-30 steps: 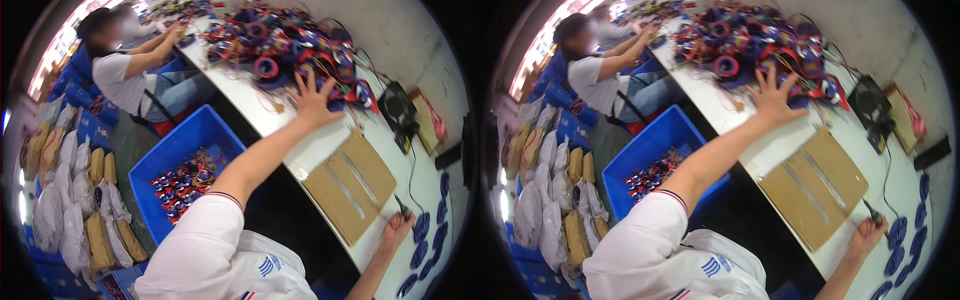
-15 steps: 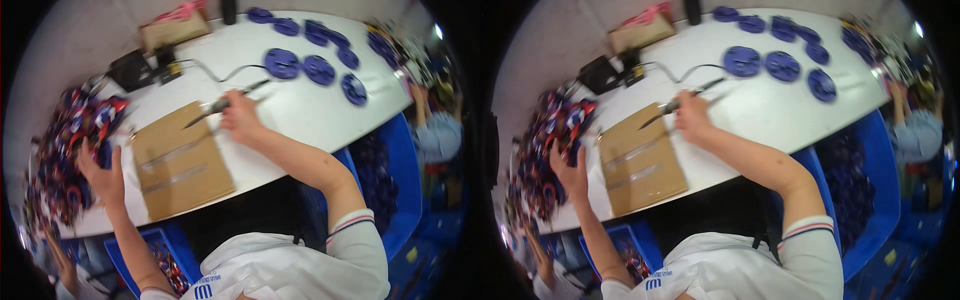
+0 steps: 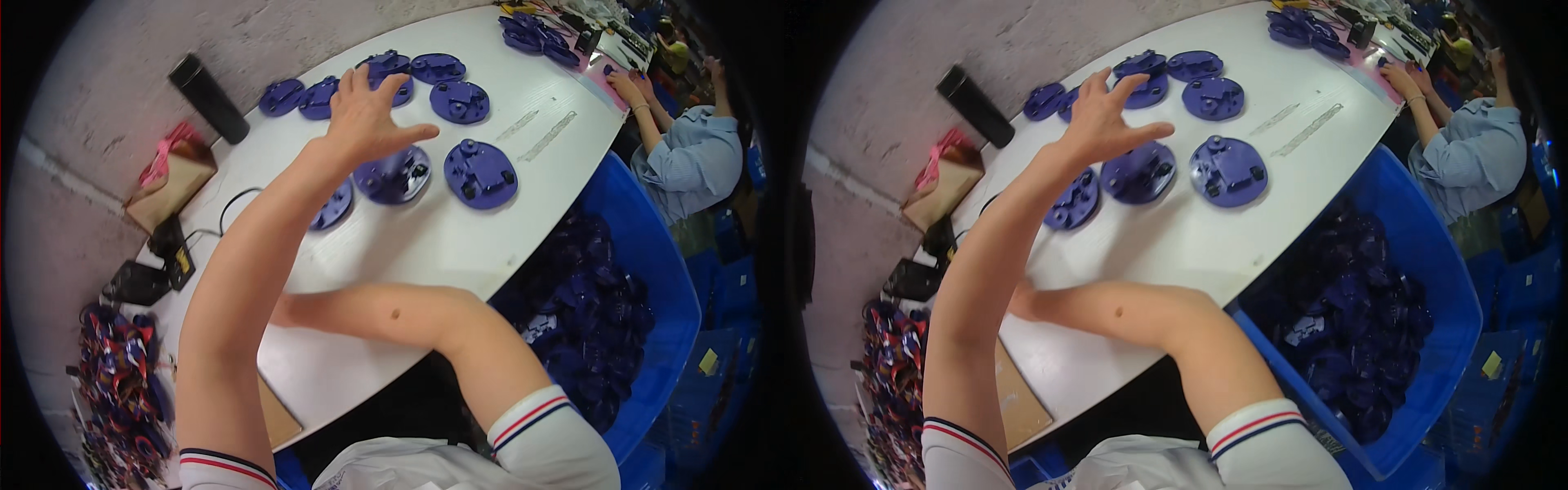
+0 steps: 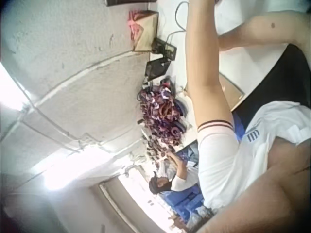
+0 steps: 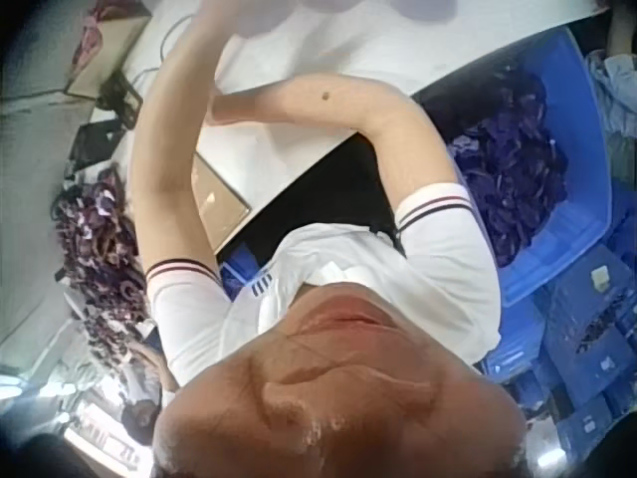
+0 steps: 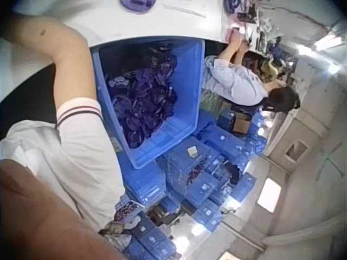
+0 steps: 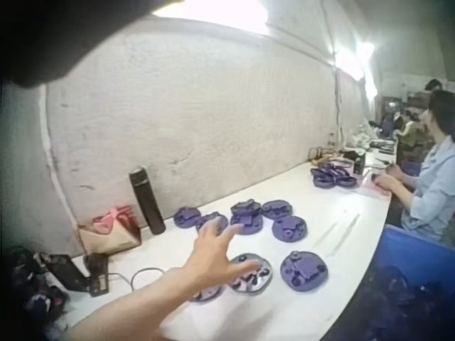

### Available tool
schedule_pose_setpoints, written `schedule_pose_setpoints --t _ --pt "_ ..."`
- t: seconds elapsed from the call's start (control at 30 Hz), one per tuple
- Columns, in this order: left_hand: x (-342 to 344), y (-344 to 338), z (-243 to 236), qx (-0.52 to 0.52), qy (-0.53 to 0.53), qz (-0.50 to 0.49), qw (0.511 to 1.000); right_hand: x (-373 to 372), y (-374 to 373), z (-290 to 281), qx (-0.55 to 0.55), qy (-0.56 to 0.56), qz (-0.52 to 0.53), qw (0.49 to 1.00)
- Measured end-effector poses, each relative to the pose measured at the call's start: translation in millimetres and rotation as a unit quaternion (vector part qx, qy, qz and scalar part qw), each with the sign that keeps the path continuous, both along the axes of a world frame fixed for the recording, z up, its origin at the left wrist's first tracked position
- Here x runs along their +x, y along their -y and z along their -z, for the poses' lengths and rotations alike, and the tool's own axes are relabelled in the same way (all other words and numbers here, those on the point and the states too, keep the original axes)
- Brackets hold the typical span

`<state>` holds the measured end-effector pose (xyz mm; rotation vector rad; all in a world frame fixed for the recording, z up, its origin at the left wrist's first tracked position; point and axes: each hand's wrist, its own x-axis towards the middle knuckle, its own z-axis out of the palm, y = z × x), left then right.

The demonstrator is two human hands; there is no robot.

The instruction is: Soldering wires onto blue circular electronic components at an assembly workbench.

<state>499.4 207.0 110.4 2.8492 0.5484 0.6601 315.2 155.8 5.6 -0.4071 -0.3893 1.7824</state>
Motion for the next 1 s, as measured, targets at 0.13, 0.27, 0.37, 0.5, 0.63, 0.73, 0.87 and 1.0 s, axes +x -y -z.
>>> schedule_pose_setpoints --t 0.13,0.27,0.37,0.5,0.63,0.73,0.87,1.0 --pt "81 -48 16 0.071 -0.057 -0.028 0.995 13 -13 -29 -0.017 0.312 -0.091 0.945" --pt "160 -47 35 0.078 -0.06 -0.034 0.995 8 -29 -21 -0.198 0.475 -0.1 0.851" --pt "145 -57 48 0.013 -0.135 -0.032 0.99 20 -28 1 -0.174 0.222 -0.205 0.937" --pt "103 -43 42 -0.009 -0.174 -0.043 0.984 3 -17 11 -0.145 -0.071 -0.313 0.936" --pt "68 -3 40 -0.019 -0.195 -0.037 0.98 -55 -56 1 0.0 0.094 0.108 0.99" --pt "27 11 36 -0.007 -0.195 -0.047 0.98 -23 -7 6 -0.058 0.029 -0.1 0.993" --pt "-25 28 21 0.015 -0.195 -0.104 0.975 -22 4 6 0.154 0.343 -0.048 0.925" --pt "-44 92 37 0.007 0.04 0.047 0.998 -19 6 -28 0.045 0.556 0.051 0.828"
